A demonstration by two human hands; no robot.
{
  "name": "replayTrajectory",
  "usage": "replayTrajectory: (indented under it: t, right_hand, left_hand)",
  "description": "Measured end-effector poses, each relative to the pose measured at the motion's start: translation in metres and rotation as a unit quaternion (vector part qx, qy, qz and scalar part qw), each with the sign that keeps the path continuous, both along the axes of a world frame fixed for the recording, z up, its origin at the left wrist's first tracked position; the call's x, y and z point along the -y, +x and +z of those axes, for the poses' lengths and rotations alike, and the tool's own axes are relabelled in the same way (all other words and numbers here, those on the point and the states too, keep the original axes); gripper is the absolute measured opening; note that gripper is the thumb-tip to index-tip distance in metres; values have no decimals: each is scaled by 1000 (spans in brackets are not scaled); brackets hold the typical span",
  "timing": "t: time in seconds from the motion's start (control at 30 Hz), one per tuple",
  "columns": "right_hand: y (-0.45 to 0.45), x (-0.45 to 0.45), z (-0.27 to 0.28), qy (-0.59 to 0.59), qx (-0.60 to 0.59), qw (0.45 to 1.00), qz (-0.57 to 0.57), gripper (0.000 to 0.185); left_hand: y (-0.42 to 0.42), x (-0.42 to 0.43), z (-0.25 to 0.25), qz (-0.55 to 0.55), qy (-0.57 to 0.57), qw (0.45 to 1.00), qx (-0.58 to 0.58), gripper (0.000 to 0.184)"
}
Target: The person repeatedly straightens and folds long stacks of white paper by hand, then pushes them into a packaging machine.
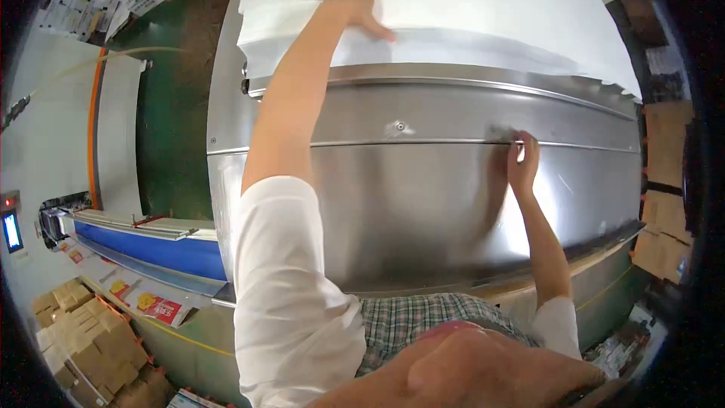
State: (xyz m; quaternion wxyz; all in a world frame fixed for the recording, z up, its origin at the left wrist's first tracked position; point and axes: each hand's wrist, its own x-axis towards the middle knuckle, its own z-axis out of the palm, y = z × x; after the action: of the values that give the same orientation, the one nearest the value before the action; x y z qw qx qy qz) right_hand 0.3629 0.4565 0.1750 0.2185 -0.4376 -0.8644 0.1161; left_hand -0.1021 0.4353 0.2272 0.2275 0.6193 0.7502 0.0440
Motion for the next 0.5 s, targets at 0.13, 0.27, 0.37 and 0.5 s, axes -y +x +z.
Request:
replayTrajectory:
  t: [0.13,0.27,0.37,0.5]
  right_hand:
    - [-107,-21,42,26,-39,990,135,29]
    - [-241,-29,53,80,-112,938,318,29]
    - [-308,-19,67,23,94,939,331,27]
    - [-307,-75,37,58,154,946,281,37]
  left_hand:
    - [9,11,1,15,-11,997,-70,100]
    - [28,24,-10,71,5,986,-150,89]
    - [44,33,3,61,-49,980,-182,88]
    - [45,31,6,89,-97,975,-179,93]
